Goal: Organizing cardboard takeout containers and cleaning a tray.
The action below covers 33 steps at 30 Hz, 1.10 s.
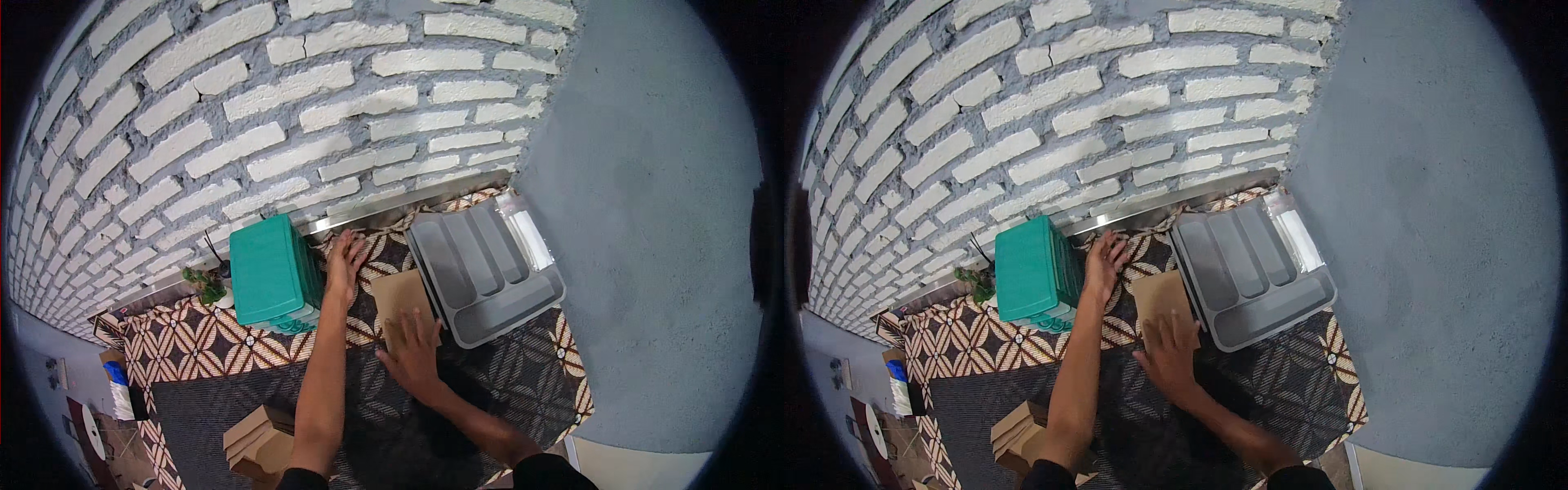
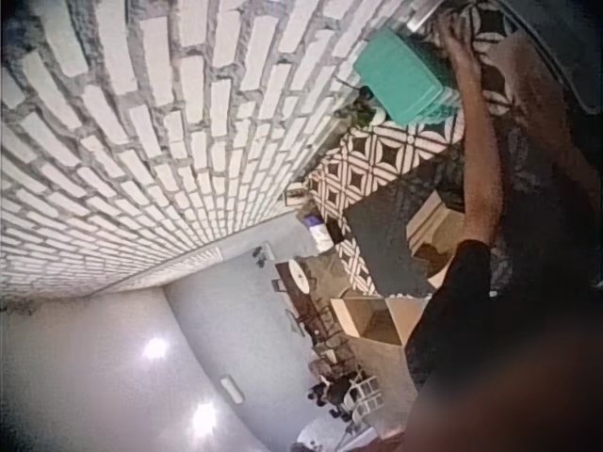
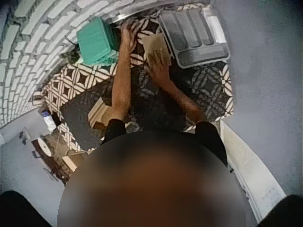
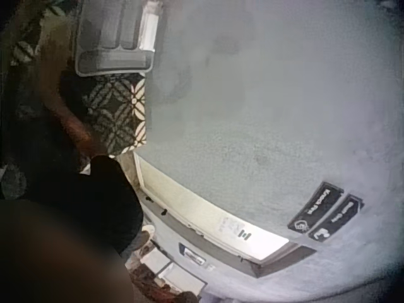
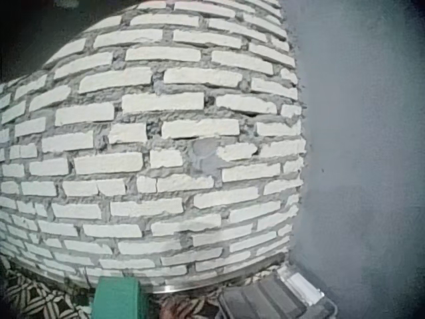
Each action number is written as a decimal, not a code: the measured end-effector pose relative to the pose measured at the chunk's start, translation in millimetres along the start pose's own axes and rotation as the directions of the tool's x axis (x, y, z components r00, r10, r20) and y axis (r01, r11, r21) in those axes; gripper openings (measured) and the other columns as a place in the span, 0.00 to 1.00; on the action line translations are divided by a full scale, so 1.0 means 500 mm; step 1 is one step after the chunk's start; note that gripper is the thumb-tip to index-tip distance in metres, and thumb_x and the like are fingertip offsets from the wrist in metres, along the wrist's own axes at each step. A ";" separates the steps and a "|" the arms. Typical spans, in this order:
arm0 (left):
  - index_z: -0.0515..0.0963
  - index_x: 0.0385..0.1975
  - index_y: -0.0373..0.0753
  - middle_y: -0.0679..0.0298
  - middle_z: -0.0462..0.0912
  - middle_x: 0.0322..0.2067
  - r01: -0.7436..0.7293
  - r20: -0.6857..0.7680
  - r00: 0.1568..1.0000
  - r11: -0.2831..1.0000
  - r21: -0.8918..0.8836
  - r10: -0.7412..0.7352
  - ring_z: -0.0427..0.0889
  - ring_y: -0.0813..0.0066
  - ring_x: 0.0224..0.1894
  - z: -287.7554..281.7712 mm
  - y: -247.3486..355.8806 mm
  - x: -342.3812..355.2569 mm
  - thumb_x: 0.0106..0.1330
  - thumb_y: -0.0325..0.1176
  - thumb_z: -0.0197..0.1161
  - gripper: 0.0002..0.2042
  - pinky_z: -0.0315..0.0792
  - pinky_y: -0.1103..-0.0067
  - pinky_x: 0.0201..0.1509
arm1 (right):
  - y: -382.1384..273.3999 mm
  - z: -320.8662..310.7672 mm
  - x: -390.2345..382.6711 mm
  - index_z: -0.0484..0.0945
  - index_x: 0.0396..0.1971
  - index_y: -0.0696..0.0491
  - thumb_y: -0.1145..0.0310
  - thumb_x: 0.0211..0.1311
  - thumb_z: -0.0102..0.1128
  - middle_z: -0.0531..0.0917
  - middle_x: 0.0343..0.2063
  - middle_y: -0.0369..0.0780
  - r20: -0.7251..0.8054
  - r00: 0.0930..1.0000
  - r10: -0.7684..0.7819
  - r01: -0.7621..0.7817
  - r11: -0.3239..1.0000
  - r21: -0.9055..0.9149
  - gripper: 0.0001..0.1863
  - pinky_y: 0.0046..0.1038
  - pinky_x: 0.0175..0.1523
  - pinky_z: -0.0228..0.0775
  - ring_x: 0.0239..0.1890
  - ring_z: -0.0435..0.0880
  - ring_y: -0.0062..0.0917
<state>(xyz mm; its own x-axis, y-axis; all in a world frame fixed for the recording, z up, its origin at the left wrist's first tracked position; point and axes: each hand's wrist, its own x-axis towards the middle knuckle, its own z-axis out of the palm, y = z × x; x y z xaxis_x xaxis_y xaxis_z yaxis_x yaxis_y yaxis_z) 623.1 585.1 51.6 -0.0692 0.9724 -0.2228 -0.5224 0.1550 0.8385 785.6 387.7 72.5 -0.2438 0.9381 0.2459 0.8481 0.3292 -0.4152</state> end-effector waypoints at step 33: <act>0.70 0.58 0.39 0.61 0.77 0.53 -0.116 -0.207 0.968 0.983 0.143 0.144 0.75 0.70 0.56 0.034 0.044 -0.547 0.74 0.40 0.53 0.18 0.69 0.73 0.58 | -0.041 0.037 0.063 0.73 0.54 0.58 0.66 0.65 0.56 0.74 0.55 0.49 -0.344 0.939 -0.031 0.120 0.963 0.240 0.19 0.47 0.70 0.50 0.63 0.66 0.48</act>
<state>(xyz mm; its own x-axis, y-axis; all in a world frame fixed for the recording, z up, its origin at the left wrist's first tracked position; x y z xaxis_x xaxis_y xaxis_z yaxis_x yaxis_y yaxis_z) 644.8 325.8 139.6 -0.3184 0.9271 -0.1978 -0.3840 0.0646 0.9211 751.8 412.4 72.3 -0.0934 0.8336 0.5445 0.6748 0.4551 -0.5810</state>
